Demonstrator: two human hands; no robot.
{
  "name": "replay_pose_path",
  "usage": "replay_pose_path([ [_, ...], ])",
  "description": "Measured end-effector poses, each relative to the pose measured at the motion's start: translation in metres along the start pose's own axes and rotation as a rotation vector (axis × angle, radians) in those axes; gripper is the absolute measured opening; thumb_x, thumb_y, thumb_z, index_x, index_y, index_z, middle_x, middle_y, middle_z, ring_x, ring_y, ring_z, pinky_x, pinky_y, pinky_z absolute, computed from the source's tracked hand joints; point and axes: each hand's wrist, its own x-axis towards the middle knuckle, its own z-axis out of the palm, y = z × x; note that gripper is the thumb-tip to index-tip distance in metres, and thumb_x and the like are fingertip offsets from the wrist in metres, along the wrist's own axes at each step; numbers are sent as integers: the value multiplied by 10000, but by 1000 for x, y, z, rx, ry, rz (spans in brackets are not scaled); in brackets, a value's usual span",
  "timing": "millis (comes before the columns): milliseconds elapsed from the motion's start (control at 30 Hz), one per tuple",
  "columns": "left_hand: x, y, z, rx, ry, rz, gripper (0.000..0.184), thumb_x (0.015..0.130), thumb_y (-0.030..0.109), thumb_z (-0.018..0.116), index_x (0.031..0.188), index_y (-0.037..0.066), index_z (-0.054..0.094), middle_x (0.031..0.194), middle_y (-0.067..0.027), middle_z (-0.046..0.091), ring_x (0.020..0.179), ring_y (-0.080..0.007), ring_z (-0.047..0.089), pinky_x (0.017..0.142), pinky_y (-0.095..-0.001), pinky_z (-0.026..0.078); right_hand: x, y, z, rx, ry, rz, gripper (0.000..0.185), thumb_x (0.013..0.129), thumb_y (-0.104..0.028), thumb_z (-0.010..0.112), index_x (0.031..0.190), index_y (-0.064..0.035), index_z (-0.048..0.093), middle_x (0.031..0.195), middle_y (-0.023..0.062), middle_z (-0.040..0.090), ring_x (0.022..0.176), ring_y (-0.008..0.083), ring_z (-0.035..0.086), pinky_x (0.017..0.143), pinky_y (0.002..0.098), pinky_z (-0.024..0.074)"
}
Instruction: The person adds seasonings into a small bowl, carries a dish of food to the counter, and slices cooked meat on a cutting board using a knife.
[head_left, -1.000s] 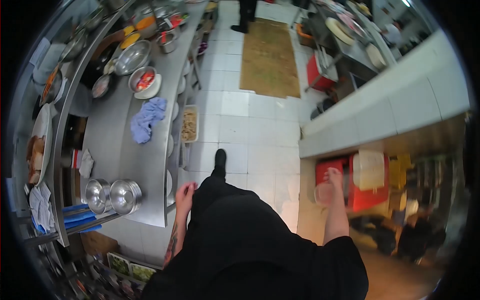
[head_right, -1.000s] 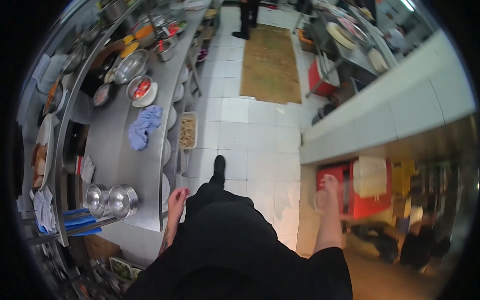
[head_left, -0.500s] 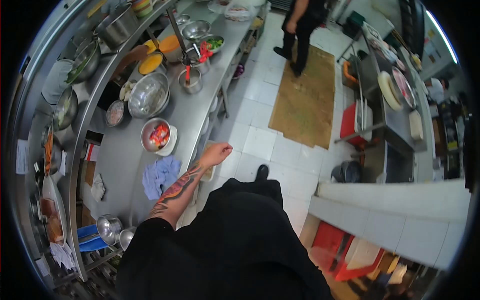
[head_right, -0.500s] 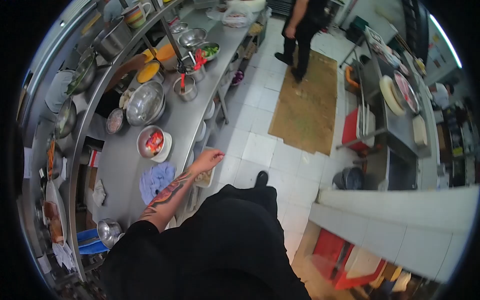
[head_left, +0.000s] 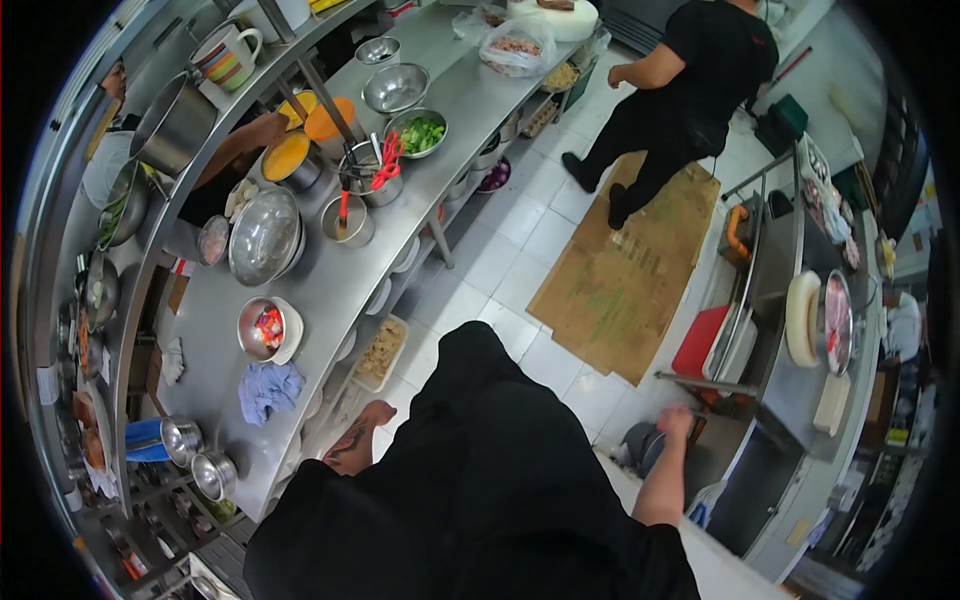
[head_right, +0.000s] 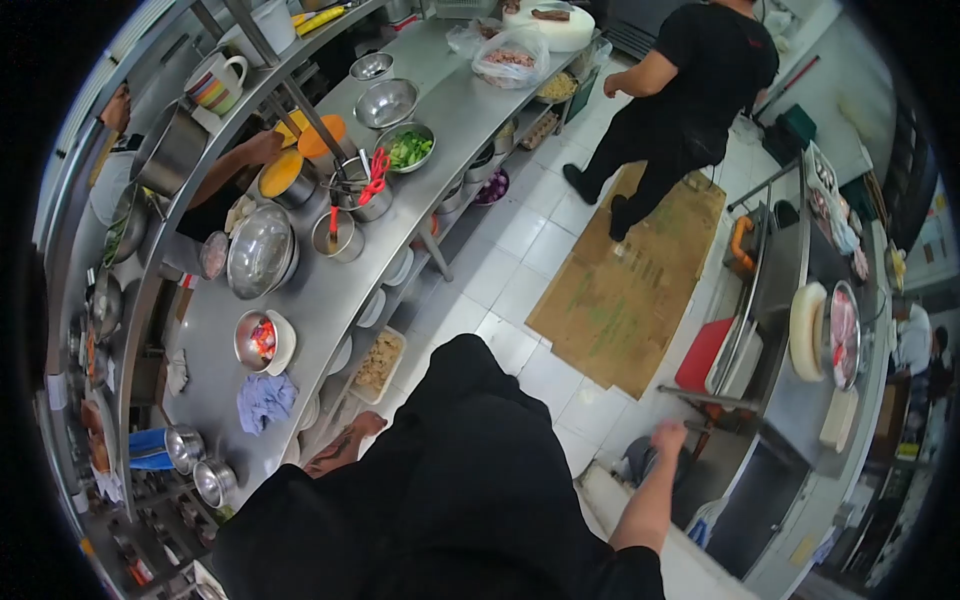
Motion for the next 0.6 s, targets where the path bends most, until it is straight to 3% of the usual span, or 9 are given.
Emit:
replay_pose_path([
  [133,52,37,32,-266,7,101,493,882,512,573,1087,101,751,1015,-194,731,936,-375,704,856,-469,554,97,-221,26,44,42,-184,170,892,44,631,1057,11,659,775,49,643,601,138,602,542,319,529],
  [200,59,97,-2,-291,-22,76,372,900,361,603,1043,59,765,1080,-173,738,969,-315,694,872,-439,532,144,-248,42,-150,31,-354,212,882,57,640,1089,23,671,780,45,647,621,138,612,574,310,531],
  [267,247,63,55,60,138,627,431,959,411,527,1154,84,727,1115,-181,722,985,-353,701,920,-484,529,124,-311,69,-380,-17,-553,258,884,46,652,1139,55,694,762,55,668,644,142,640,648,291,534],
  [367,121,180,-126,-213,396,293,399,969,404,549,1108,58,693,984,-191,716,912,-346,692,822,-457,524,157,-290,88,-441,-192,-471,155,946,9,591,1040,77,694,741,84,670,632,153,647,592,311,539],
  [433,58,238,-199,-729,734,243,381,994,385,591,1143,43,672,1012,-142,718,951,-226,673,854,-362,515,199,-220,94,-373,-301,-383,171,987,26,527,1061,79,671,733,94,667,624,165,653,533,318,539],
  [467,44,252,-223,-881,783,405,355,1003,342,587,1169,39,671,1046,-126,720,961,-210,668,865,-344,512,224,-176,93,-450,-362,-368,196,961,39,517,1097,83,652,730,119,676,604,186,664,514,326,542],
  [500,29,260,-232,-1026,832,569,332,1012,298,584,1194,34,670,1079,-110,722,970,-194,664,875,-326,508,197,-181,95,-594,-416,-323,208,951,-39,504,916,34,696,686,109,697,596,205,676,521,328,522],
  [567,-65,292,-237,-1076,904,554,308,1018,268,583,1203,37,666,1087,-90,719,970,-165,651,873,-313,505,220,-109,81,-433,-683,145,203,954,-76,544,1107,-42,672,726,133,703,629,229,704,515,361,517],
  [600,-96,297,-231,-1084,935,564,286,1023,239,582,1212,40,663,1094,-70,715,970,-137,639,871,-301,502,193,-100,77,-663,-683,242,182,962,-132,564,1098,-99,680,823,127,723,685,240,723,581,397,545],
])
